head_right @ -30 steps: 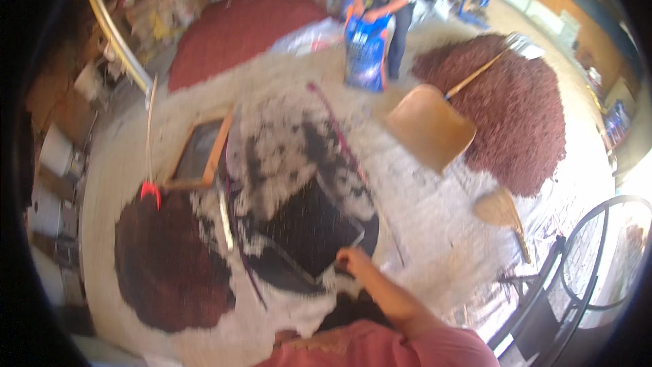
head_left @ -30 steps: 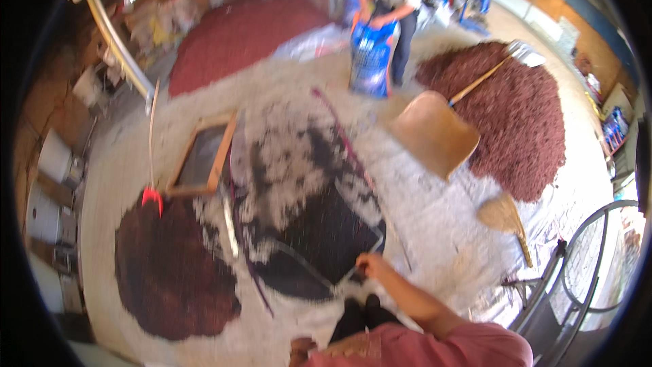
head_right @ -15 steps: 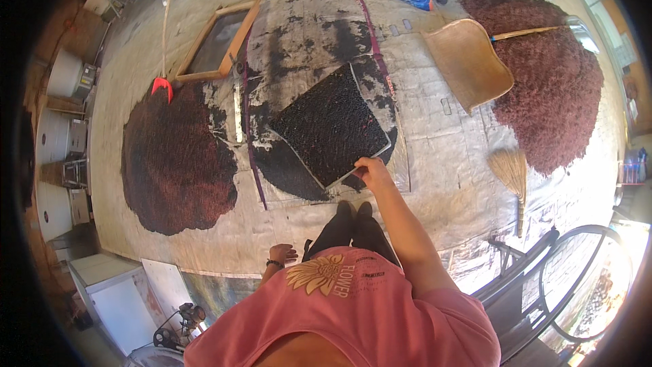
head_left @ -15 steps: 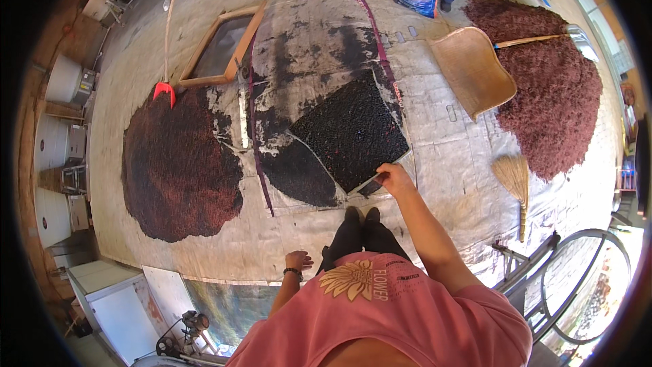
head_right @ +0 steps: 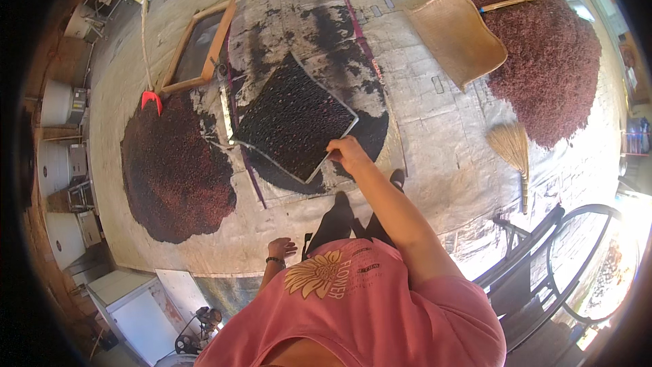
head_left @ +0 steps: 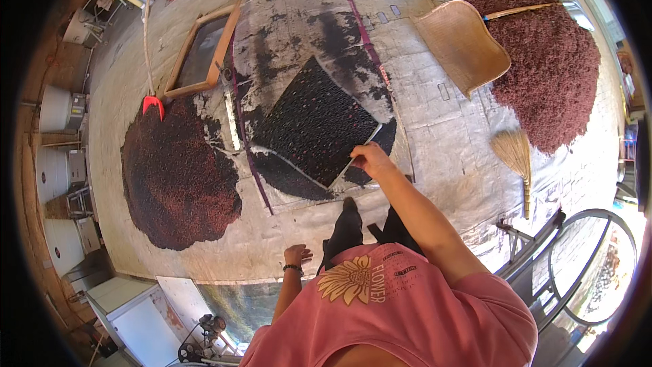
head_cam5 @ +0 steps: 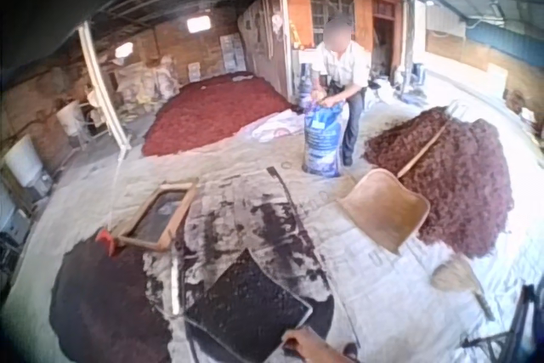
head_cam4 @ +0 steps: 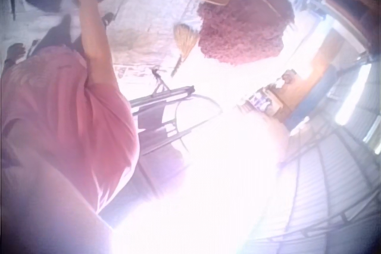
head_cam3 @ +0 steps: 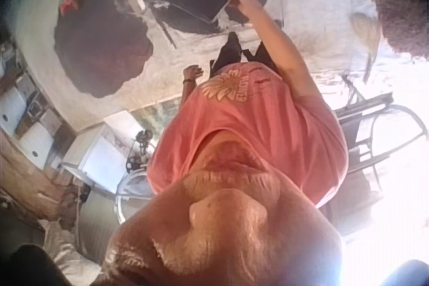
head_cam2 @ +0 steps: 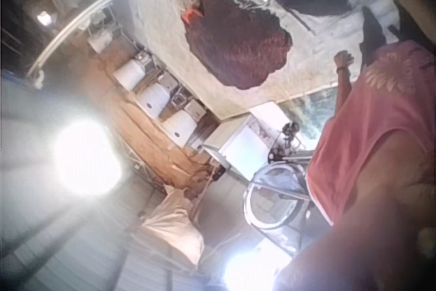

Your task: The person scoops processed material from a large pile into a square metal container and then pours the contents into a blue bag, while another person assists by holding and closing bags nearby.

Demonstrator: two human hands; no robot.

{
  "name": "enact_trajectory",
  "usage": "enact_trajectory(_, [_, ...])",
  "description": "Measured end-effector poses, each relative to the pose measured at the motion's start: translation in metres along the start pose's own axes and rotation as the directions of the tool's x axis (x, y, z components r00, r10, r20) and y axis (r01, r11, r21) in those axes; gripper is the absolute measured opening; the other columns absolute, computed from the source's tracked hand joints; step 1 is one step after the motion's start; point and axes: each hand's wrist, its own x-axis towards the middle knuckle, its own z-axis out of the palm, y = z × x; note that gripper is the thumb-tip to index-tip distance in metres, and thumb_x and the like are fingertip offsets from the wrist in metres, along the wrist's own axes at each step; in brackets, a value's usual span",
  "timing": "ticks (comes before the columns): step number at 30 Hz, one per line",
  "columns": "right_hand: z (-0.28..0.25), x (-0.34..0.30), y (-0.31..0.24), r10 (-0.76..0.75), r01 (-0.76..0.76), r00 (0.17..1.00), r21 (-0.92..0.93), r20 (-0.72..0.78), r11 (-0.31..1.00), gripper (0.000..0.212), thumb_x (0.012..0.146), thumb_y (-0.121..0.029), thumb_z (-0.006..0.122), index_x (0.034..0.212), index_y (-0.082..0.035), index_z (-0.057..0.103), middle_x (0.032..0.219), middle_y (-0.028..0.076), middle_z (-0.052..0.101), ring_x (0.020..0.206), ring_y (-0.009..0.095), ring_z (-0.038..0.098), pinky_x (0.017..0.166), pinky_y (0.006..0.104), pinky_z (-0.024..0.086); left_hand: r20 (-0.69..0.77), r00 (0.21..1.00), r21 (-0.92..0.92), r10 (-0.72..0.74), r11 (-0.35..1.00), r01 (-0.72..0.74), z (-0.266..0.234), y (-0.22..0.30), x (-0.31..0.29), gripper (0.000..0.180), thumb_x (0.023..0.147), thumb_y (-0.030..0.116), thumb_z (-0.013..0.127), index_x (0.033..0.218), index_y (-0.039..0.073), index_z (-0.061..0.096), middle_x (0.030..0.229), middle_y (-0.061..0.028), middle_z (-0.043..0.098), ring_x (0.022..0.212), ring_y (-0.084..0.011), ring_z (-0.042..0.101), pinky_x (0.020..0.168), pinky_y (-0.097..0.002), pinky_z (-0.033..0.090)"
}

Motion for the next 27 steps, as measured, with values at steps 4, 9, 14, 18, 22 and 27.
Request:
enact_trajectory(4, [-0.007, 0.006, -0.029, 0.047, -0.046, 0.998, -0.04, 0.035, 0.998, 0.004, 0.056, -0.001, 0.054, 0.057, 0.001, 0.051, 0.055, 0.009, 0.051, 0.045, 0.018, 0.051, 0.043, 0.0248, 0.045, -0.059, 0.998, 0.018, 0.011, 1.0, -0.01, 0.044, 0.005, -0.01, 0.021, 0.07, 0.014, 0.048, 0.085, -0.001, 0.048, 0.072, -0.0157, 0.054, 0.058, -0.027, 0.056, 0.045, -0.0333, 0.047])
enact_trajectory(9, [-0.023, 0.023, -0.088, 0.113, -0.099, 0.99, -0.16, 0.082, 0.982, 0.006, 0.055, -0.001, 0.054, 0.059, 0.001, 0.049, 0.058, 0.008, 0.051, 0.047, 0.019, 0.052, 0.045, 0.0269, 0.047, -0.076, 0.996, -0.045, 0.039, 0.998, -0.042, 0.119, 0.011, -0.008, 0.021, 0.07, 0.013, 0.048, 0.086, -0.001, 0.048, 0.072, -0.0156, 0.054, 0.057, -0.0274, 0.056, 0.045, -0.0337, 0.047])
enact_trajectory(14, [-0.041, 0.037, -0.151, 0.199, -0.163, 0.97, -0.236, 0.137, 0.958, 0.007, 0.056, -0.001, 0.054, 0.06, 0.0, 0.049, 0.058, 0.008, 0.05, 0.05, 0.017, 0.052, 0.047, 0.0274, 0.047, -0.073, 0.997, -0.136, -0.026, 0.991, 0.015, 0.209, 0.018, -0.02, 0.019, 0.069, 0.011, 0.048, 0.084, -0.001, 0.048, 0.072, -0.0159, 0.054, 0.061, -0.0288, 0.056, 0.049, -0.0355, 0.048])
enact_trajectory(18, [-0.055, 0.06, -0.208, 0.209, -0.147, 0.965, -0.329, 0.16, 0.933, 0.008, 0.056, -0.003, 0.055, 0.06, 0.001, 0.05, 0.058, 0.008, 0.05, 0.05, 0.016, 0.051, 0.048, 0.0265, 0.046, -0.094, 0.991, -0.024, 0.093, 0.995, -0.096, 0.284, 0.043, -0.038, 0.019, 0.07, 0.01, 0.046, 0.083, -0.003, 0.049, 0.072, -0.0156, 0.054, 0.062, -0.0269, 0.056, 0.05, -0.0335, 0.048])
enact_trajectory(22, [-0.06, 0.082, -0.259, 0.202, -0.118, 0.953, -0.34, 0.224, 0.933, 0.01, 0.056, -0.007, 0.056, 0.059, 0.001, 0.051, 0.059, 0.008, 0.05, 0.052, 0.016, 0.05, 0.051, 0.0264, 0.045, -0.101, 0.993, -0.067, 0.056, 0.996, -0.062, 0.331, 0.064, -0.045, 0.02, 0.069, 0.008, 0.046, 0.084, -0.004, 0.05, 0.074, -0.0165, 0.055, 0.061, -0.0273, 0.057, 0.05, -0.0338, 0.048])
enact_trajectory(27, [-0.059, 0.126, -0.318, 0.228, -0.134, 0.943, -0.351, 0.241, 0.927, 0.009, 0.055, -0.007, 0.056, 0.058, 0.0, 0.051, 0.061, 0.007, 0.049, 0.055, 0.016, 0.05, 0.053, 0.0287, 0.046, -0.108, 0.994, -0.079, 0.02, 0.996, -0.028, 0.377, 0.099, -0.014, 0.021, 0.069, 0.012, 0.048, 0.084, -0.003, 0.049, 0.072, -0.0156, 0.054, 0.056, -0.0258, 0.056, 0.047, -0.0332, 0.048])
